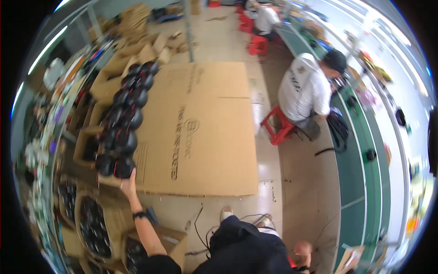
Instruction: Apply hot glue to secure wires and connectors inside black plastic housings on an assembly line.
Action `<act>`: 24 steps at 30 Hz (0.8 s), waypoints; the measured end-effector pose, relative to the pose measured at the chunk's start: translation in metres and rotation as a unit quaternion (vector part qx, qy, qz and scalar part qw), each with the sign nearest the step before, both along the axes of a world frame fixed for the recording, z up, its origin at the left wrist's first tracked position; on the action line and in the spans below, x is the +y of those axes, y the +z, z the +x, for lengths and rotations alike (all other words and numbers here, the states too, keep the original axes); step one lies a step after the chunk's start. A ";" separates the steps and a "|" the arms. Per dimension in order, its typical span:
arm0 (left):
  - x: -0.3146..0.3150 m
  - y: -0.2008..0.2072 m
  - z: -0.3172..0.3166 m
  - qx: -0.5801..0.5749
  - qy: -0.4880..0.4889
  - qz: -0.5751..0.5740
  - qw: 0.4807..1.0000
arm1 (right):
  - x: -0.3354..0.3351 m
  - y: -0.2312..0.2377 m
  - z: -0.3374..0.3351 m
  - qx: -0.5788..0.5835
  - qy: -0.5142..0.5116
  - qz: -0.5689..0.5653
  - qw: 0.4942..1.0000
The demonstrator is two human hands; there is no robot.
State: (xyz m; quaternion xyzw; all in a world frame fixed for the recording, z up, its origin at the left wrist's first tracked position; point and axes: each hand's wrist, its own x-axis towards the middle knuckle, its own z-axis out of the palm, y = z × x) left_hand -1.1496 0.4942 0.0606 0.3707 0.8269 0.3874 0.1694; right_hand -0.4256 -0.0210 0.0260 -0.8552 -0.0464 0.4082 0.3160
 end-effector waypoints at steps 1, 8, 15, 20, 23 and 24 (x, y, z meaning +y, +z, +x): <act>0.003 -0.002 0.022 0.036 -0.008 0.044 0.998 | -0.004 -0.003 -0.002 -0.003 -0.003 0.003 1.000; -0.063 -0.101 -0.005 0.120 0.003 0.333 0.935 | -0.001 -0.013 -0.018 -0.056 0.057 -0.044 0.996; -0.117 -0.140 -0.032 0.133 0.072 0.331 0.932 | 0.000 -0.001 -0.024 -0.106 0.060 -0.027 0.992; -0.118 -0.104 0.008 0.163 0.148 0.323 0.920 | -0.020 -0.014 -0.018 -0.161 0.032 -0.020 0.986; -0.214 -0.068 0.133 -0.211 -0.067 -0.374 0.901 | -0.074 -0.043 -0.014 -0.218 -0.054 -0.031 0.974; -0.204 -0.079 0.155 -0.208 -0.058 -0.365 0.906 | -0.077 -0.045 -0.010 -0.175 -0.062 -0.026 0.982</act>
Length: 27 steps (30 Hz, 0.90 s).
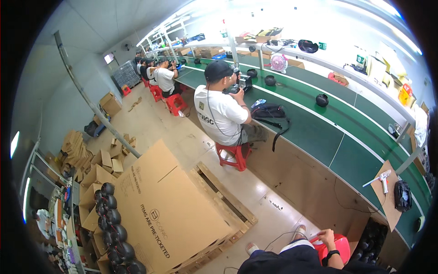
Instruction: Apply hot glue to secure wires and connectors inside black plastic housings on an assembly line.
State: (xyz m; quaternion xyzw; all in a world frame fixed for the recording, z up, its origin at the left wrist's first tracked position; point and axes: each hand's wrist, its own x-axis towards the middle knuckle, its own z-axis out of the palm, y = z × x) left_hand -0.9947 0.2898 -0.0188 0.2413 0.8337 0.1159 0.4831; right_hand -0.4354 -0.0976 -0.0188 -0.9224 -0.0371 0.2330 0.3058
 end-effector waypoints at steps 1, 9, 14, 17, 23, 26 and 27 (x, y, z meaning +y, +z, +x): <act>0.009 -0.010 0.026 -0.004 -0.048 0.005 0.999 | -0.005 -0.001 0.004 0.043 -0.010 0.009 0.999; -0.019 -0.049 0.261 -0.073 -0.529 -0.031 0.845 | -0.092 -0.031 0.055 0.016 -0.035 -0.067 0.997; 0.004 -0.068 0.382 -0.130 -0.636 -0.010 0.761 | -0.131 -0.058 0.082 0.029 -0.174 0.012 0.984; 0.014 -0.052 0.517 -0.120 -0.697 0.046 0.705 | -0.162 -0.062 0.096 0.066 -0.234 -0.013 0.970; -0.053 -0.021 0.731 -0.121 -0.876 0.099 0.455 | -0.189 -0.032 0.110 0.092 -0.398 -0.081 0.909; -0.089 0.001 0.811 -0.162 -0.892 0.032 0.421 | -0.203 -0.022 0.140 -0.059 -0.480 -0.081 0.872; -0.092 0.009 0.837 -0.173 -0.894 0.014 0.412 | -0.209 -0.011 0.156 -0.122 -0.473 -0.039 0.872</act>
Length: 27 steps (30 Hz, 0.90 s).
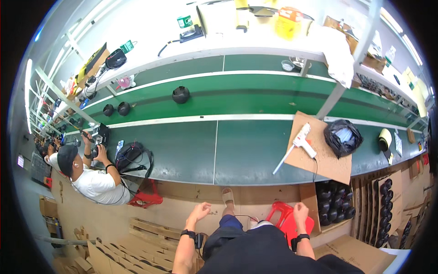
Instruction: Apply hot glue to secure wires and connectors inside black plastic housings on an assembly line.
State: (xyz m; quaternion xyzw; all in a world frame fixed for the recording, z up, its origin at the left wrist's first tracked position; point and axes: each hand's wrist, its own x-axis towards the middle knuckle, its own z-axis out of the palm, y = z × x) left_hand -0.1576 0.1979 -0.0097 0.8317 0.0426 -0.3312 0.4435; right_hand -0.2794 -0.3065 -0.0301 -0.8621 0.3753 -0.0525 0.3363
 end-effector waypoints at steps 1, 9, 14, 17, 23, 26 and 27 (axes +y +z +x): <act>0.000 0.004 0.025 -0.001 0.010 -0.001 1.000 | -0.009 0.013 0.024 -0.032 0.028 -0.041 0.998; 0.020 0.063 0.240 -0.120 -0.110 -0.003 0.987 | -0.120 0.018 0.210 0.115 0.060 -0.228 0.965; 0.121 0.063 0.353 -0.115 -0.020 -0.073 0.990 | -0.091 0.014 0.293 0.192 -0.013 -0.223 0.956; 0.131 0.055 0.443 -0.060 0.081 -0.109 0.989 | -0.116 -0.004 0.297 0.237 -0.029 -0.319 0.917; 0.123 0.028 0.587 -0.063 0.278 -0.124 0.950 | -0.090 0.032 0.317 0.238 -0.027 -0.215 0.947; 0.061 0.000 0.645 -0.043 0.356 -0.204 0.911 | -0.106 0.057 0.293 0.158 0.000 -0.208 0.965; 0.051 -0.010 0.651 -0.029 0.366 -0.272 0.890 | -0.098 0.065 0.290 0.156 -0.010 -0.208 0.966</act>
